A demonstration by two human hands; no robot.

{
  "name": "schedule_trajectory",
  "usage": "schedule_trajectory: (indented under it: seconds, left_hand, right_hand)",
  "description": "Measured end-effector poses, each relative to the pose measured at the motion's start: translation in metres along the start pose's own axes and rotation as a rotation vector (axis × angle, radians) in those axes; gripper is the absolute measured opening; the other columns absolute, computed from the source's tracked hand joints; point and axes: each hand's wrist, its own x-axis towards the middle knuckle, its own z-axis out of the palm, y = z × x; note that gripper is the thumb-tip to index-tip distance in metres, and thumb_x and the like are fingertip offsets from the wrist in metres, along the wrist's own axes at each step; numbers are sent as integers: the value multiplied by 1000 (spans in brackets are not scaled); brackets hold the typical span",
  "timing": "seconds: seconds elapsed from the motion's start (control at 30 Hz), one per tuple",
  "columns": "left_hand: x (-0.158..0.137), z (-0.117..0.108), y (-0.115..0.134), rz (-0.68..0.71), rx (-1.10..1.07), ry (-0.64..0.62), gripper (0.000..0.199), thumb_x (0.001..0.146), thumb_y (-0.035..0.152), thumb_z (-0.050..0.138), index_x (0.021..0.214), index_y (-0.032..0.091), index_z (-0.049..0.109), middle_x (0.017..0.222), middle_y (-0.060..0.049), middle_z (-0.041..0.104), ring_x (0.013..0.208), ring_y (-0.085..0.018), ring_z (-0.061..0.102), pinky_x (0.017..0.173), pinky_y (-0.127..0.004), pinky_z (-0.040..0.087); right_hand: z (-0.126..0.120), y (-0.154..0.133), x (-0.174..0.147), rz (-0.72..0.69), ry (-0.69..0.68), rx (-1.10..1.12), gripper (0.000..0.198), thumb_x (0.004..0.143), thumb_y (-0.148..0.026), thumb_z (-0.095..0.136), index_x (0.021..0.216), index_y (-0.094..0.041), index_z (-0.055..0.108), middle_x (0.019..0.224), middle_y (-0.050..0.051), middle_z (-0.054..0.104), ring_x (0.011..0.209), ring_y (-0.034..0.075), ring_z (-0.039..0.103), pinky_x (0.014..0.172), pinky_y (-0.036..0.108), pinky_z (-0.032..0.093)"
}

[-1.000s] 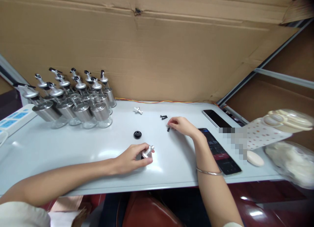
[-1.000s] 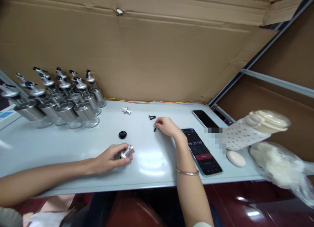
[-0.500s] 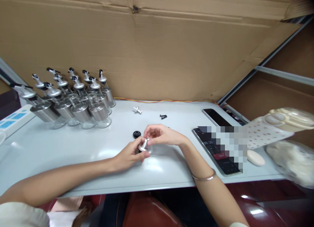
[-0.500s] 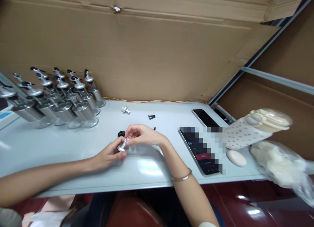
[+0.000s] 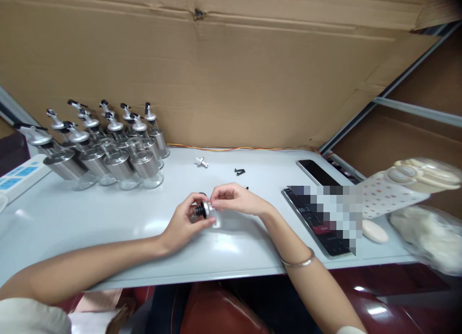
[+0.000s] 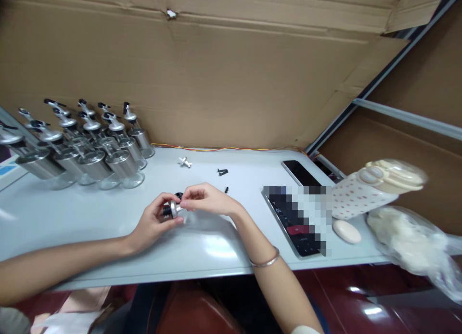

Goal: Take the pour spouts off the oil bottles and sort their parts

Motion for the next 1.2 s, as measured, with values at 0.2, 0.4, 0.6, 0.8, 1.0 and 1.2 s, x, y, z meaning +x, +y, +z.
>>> schedule_trajectory:
  seconds: [0.2, 0.4, 0.6, 0.8, 1.0, 1.2]
  left_hand:
    - [2, -2, -4, 172, -8, 73, 29, 72, 27, 73, 96, 20, 58, 95, -2, 54, 93, -15, 55, 84, -24, 45]
    - [8, -1, -1, -32, -130, -18, 37, 79, 42, 62, 104, 16, 52, 76, 0, 57, 47, -8, 50, 47, -22, 41]
    - [8, -1, -3, -47, -60, 2, 40, 77, 36, 64, 109, 15, 52, 65, 4, 51, 48, -5, 39, 47, -19, 32]
    - [13, -7, 6, -44, 96, -93, 46, 77, 29, 61, 114, 21, 36, 72, 7, 46, 49, -4, 36, 50, -18, 33]
    - [28, -18, 23, 177, 543, -179, 22, 82, 25, 51, 99, 20, 38, 74, 4, 50, 53, -7, 42, 50, -19, 34]
    - [53, -23, 41, 600, 1034, -124, 28, 90, 40, 42, 93, 17, 58, 84, -8, 63, 72, -17, 57, 63, -27, 40]
  right_hand:
    - [-1, 7, 2, 12, -58, -9, 19, 76, -31, 66, 86, -14, 62, 75, -1, 58, 70, 11, 51, 70, 26, 39]
    - [4, 3, 1, -1, 50, -38, 18, 72, -27, 67, 72, -16, 52, 72, -2, 56, 65, 10, 48, 64, 24, 37]
    - [4, -2, -2, -80, 72, -94, 21, 78, -33, 57, 68, -16, 50, 62, -4, 47, 61, 10, 42, 60, 24, 32]
    - [9, 1, 1, -74, 180, -173, 32, 81, -42, 56, 63, -18, 45, 59, -6, 38, 56, 9, 35, 55, 24, 27]
    - [12, 0, 3, -102, 249, -206, 19, 82, -35, 47, 72, -19, 45, 61, -5, 44, 59, 10, 41, 59, 25, 32]
    - [11, 7, 9, -123, 473, -47, 38, 83, -47, 41, 56, -21, 36, 49, -7, 29, 45, 7, 26, 46, 24, 23]
